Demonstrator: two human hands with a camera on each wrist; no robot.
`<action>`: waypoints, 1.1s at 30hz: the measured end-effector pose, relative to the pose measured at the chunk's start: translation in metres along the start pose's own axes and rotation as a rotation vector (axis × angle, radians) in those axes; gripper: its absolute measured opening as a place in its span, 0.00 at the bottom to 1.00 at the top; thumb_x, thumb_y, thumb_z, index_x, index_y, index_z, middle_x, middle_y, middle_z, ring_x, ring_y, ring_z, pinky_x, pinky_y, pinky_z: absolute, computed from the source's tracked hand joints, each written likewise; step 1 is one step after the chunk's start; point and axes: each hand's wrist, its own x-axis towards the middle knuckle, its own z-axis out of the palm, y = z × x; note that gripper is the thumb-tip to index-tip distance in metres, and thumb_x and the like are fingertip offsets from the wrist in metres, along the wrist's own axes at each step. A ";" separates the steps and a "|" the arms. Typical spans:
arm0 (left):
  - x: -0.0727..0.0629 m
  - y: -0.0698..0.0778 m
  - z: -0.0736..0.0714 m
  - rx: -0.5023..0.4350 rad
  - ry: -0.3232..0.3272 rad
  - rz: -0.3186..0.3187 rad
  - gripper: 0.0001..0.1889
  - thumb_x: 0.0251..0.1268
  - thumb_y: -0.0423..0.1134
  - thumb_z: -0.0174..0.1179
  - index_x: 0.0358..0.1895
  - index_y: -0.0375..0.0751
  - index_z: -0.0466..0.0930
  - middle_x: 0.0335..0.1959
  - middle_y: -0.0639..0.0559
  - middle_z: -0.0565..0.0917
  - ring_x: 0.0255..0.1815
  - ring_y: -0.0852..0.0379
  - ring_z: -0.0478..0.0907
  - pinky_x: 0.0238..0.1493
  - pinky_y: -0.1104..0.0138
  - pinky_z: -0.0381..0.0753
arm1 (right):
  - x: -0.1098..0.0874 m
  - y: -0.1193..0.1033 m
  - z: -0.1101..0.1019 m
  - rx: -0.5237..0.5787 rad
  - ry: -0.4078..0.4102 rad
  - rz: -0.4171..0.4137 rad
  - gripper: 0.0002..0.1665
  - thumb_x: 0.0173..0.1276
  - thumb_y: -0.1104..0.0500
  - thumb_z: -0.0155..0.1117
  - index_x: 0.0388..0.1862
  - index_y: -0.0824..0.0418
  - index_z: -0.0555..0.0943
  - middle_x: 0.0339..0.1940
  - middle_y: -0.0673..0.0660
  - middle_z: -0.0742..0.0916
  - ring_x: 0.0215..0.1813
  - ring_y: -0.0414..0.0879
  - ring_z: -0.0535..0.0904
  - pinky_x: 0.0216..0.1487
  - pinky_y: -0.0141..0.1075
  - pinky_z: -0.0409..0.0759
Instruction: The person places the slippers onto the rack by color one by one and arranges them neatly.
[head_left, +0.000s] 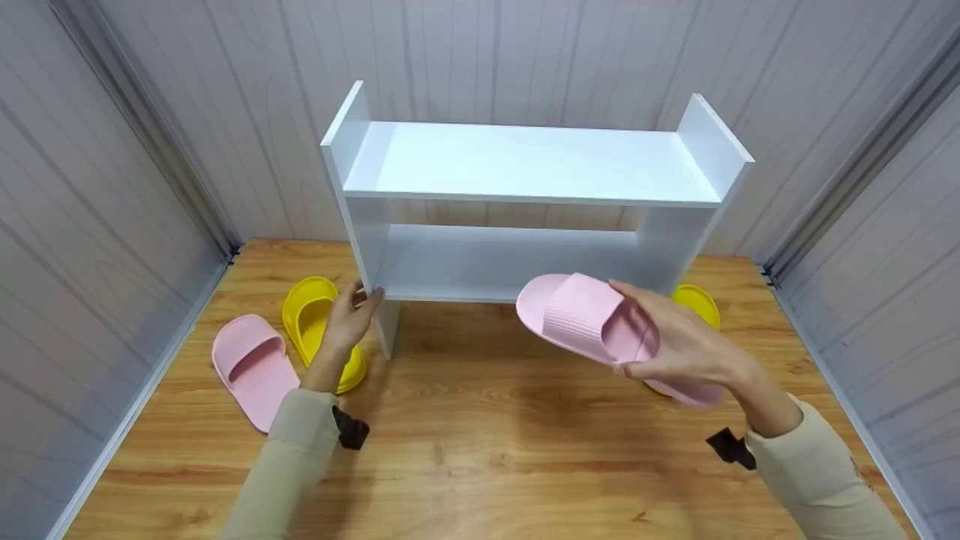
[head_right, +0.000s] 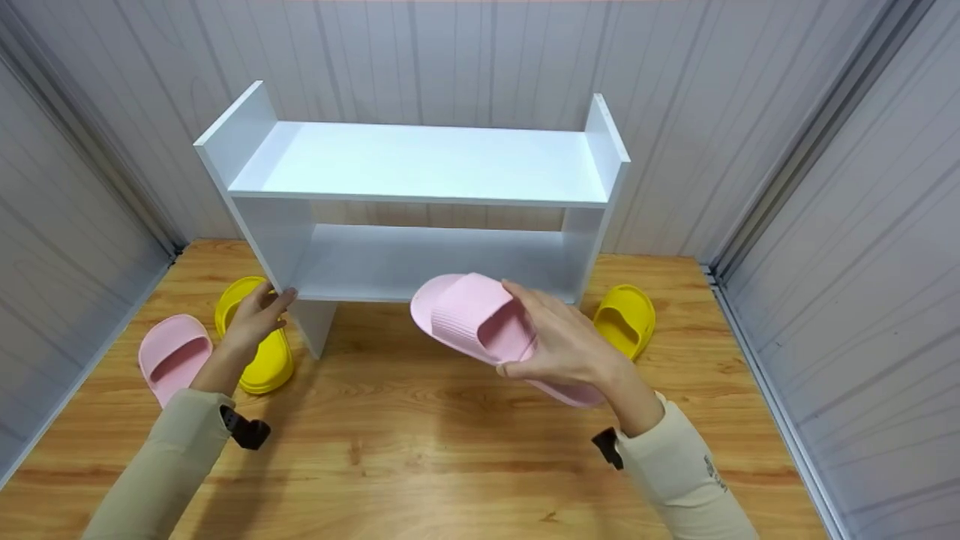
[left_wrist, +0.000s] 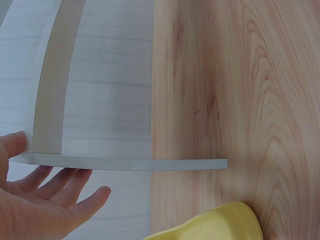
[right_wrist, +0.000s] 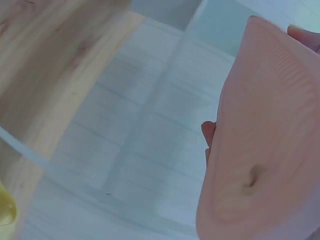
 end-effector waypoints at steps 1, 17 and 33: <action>0.000 0.000 0.000 0.001 0.002 -0.002 0.25 0.65 0.37 0.48 0.62 0.29 0.57 0.58 0.35 0.65 0.56 0.44 0.63 0.54 0.57 0.64 | 0.001 -0.002 -0.002 -0.002 0.003 -0.004 0.55 0.43 0.49 0.71 0.67 0.62 0.55 0.60 0.60 0.68 0.56 0.52 0.65 0.50 0.50 0.65; -0.001 -0.001 0.001 -0.011 0.012 0.042 0.23 0.65 0.35 0.47 0.60 0.25 0.58 0.53 0.31 0.68 0.54 0.42 0.65 0.54 0.55 0.63 | 0.023 -0.029 -0.032 -0.060 0.116 -0.130 0.55 0.42 0.50 0.71 0.67 0.61 0.54 0.58 0.58 0.70 0.51 0.50 0.65 0.45 0.47 0.65; -0.001 0.000 0.002 0.010 0.017 0.043 0.23 0.65 0.34 0.47 0.60 0.26 0.58 0.54 0.32 0.68 0.54 0.43 0.66 0.53 0.56 0.65 | 0.034 -0.048 -0.051 -0.125 0.210 -0.083 0.55 0.42 0.53 0.71 0.68 0.62 0.53 0.60 0.62 0.68 0.50 0.52 0.66 0.41 0.46 0.69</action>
